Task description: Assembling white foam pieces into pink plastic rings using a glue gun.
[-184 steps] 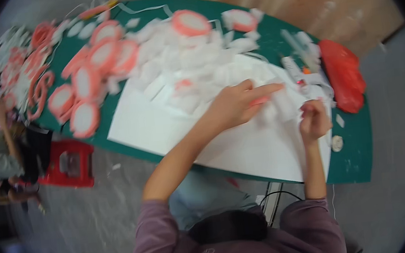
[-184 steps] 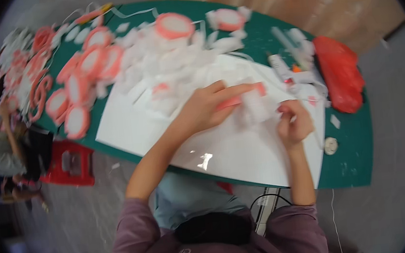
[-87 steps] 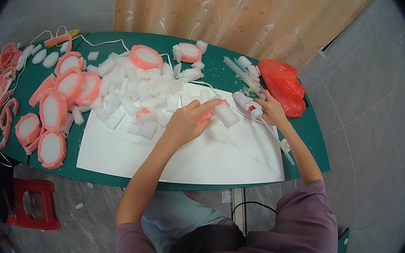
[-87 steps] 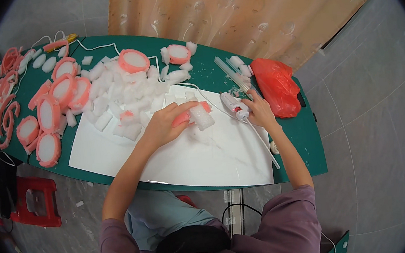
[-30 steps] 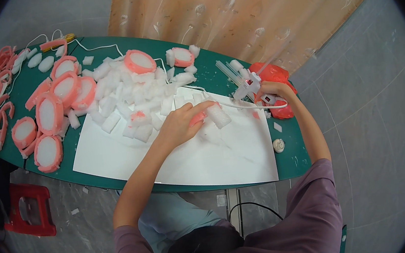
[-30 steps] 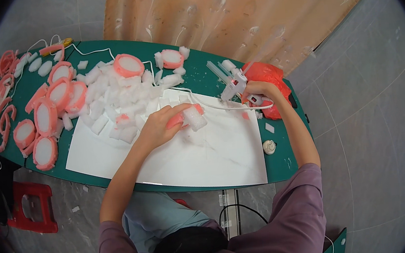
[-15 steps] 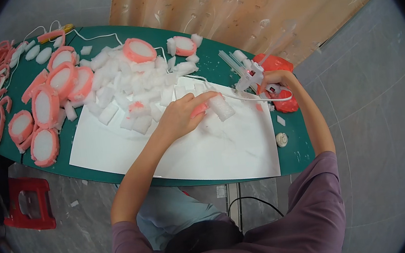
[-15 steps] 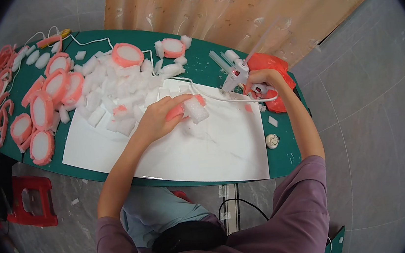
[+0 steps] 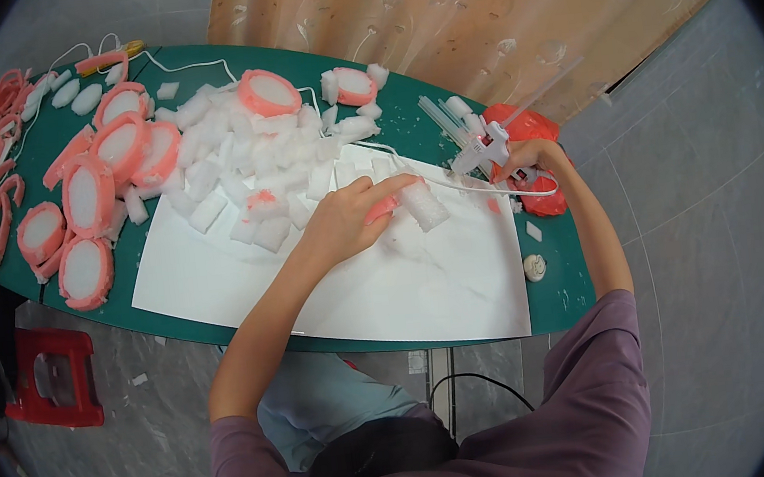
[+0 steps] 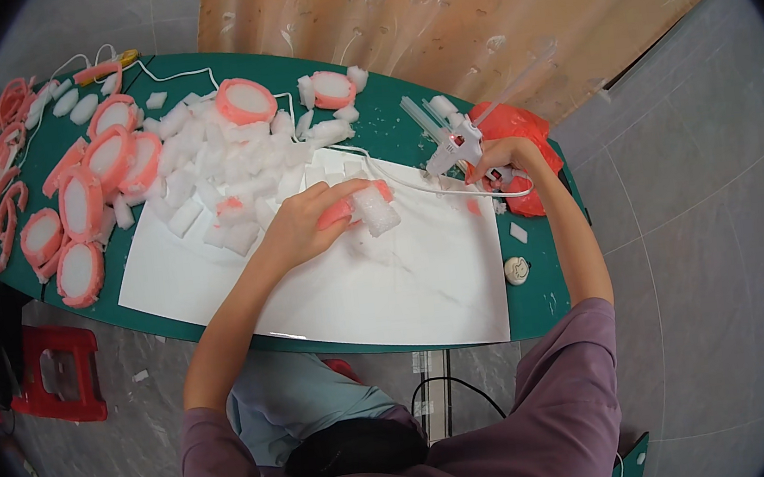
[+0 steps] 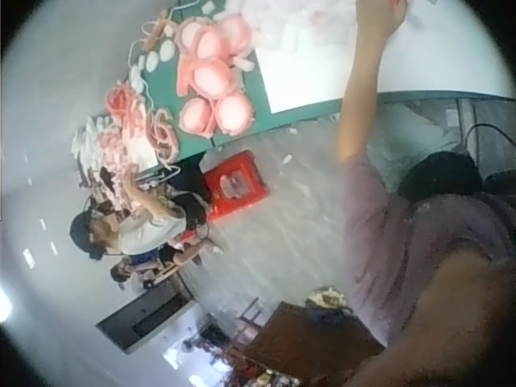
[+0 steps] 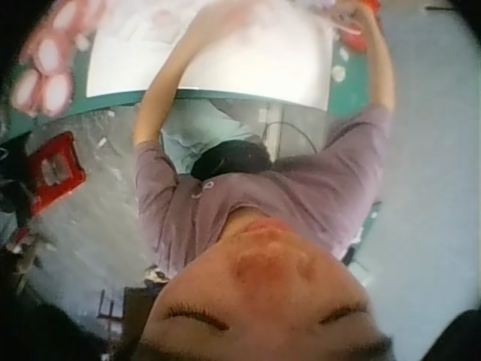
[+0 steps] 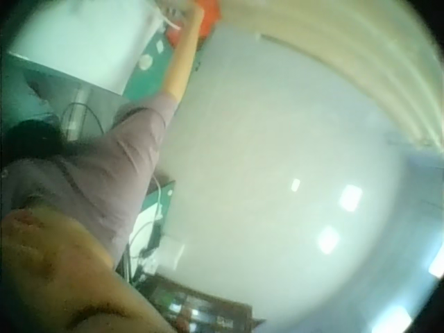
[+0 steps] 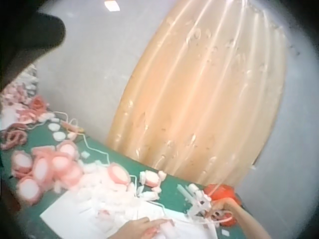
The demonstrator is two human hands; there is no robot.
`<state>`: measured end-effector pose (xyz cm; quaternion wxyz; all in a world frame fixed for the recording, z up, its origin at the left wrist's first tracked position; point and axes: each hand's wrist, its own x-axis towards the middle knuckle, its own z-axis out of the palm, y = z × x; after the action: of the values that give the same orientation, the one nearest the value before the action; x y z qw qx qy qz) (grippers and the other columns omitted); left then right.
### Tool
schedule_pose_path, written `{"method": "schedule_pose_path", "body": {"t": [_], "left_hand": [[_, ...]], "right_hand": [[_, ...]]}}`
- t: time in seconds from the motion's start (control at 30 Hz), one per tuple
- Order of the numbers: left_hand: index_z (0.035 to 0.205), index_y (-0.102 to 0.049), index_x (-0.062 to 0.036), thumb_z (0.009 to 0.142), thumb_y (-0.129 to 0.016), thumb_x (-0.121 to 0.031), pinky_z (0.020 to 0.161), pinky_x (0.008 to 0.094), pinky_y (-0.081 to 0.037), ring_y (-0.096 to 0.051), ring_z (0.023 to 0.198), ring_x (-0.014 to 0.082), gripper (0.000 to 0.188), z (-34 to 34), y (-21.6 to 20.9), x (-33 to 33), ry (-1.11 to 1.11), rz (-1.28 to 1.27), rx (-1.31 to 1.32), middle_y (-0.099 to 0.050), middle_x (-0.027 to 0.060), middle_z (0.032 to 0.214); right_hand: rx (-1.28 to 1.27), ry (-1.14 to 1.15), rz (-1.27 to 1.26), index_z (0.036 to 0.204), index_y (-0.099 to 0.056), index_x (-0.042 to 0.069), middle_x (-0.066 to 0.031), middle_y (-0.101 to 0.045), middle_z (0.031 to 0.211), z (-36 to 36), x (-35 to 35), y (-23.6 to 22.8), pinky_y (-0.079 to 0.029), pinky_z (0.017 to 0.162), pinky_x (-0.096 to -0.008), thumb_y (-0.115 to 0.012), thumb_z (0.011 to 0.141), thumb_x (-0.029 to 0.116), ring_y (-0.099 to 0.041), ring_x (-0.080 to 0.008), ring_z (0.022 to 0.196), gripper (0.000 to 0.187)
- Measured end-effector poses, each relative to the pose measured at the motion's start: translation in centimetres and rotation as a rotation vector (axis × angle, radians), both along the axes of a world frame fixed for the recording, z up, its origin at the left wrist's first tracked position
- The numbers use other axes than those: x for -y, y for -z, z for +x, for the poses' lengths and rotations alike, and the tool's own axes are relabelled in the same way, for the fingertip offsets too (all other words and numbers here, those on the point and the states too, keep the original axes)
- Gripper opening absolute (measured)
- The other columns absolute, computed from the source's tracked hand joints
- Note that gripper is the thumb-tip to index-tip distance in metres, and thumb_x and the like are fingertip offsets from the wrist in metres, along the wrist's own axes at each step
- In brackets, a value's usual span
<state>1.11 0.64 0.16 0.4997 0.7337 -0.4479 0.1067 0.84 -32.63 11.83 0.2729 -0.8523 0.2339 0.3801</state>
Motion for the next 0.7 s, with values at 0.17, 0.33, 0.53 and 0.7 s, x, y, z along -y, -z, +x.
{"method": "schedule_pose_path", "body": {"t": [0.17, 0.33, 0.53, 0.7], "left_hand": [[0.119, -0.051, -0.0265, 0.075, -0.057, -0.014, 0.052, 0.0338, -0.046, -0.055, 0.059, 0.0261, 0.045, 0.1, 0.2, 0.1, -0.005, -0.032, 0.059, -0.05, 0.0092, 0.068], [0.118, -0.052, -0.0264, 0.075, -0.057, -0.014, 0.052, 0.0337, -0.046, -0.055, 0.058, 0.026, 0.045, 0.1, 0.1, 0.1, -0.004, -0.034, 0.071, -0.05, 0.0091, 0.068], [0.118, -0.052, -0.0267, 0.075, -0.057, -0.014, 0.053, 0.0336, -0.046, -0.055, 0.058, 0.0261, 0.045, 0.1, 0.1, 0.0, 0.003, -0.036, 0.05, -0.05, 0.0092, 0.068], [0.119, -0.051, -0.0276, 0.075, -0.057, -0.014, 0.052, 0.0337, -0.046, -0.055, 0.058, 0.0262, 0.046, 0.2, 0.3, 0.2, 0.001, -0.048, 0.077, -0.05, 0.0089, 0.068]], "right_hand": [[0.056, 0.096, -0.132, 0.076, -0.053, -0.001, -0.0109, -0.057, 0.06, 0.0, 0.3, 0.6, -0.043, 0.042, -0.0264, -0.067, 0.064, 0.003, -0.051, -0.0142, 0.046, 0.019], [0.062, 0.024, -0.174, 0.075, -0.053, -0.002, -0.012, -0.058, 0.06, 0.1, -0.8, 0.0, -0.044, 0.042, -0.027, -0.066, 0.063, 0.003, -0.052, -0.0154, 0.045, 0.018], [0.182, 0.031, -0.163, 0.078, -0.051, -0.003, -0.0113, -0.056, 0.058, -2.2, -1.8, 1.1, -0.045, 0.041, -0.0272, -0.064, 0.063, 0.002, -0.053, -0.0152, 0.045, 0.021], [0.264, 0.087, -0.091, 0.08, -0.052, -0.003, -0.0117, -0.055, 0.058, -3.9, -1.3, 2.5, -0.045, 0.04, -0.0284, -0.061, 0.063, 0.003, -0.053, -0.0144, 0.044, 0.02]]}}
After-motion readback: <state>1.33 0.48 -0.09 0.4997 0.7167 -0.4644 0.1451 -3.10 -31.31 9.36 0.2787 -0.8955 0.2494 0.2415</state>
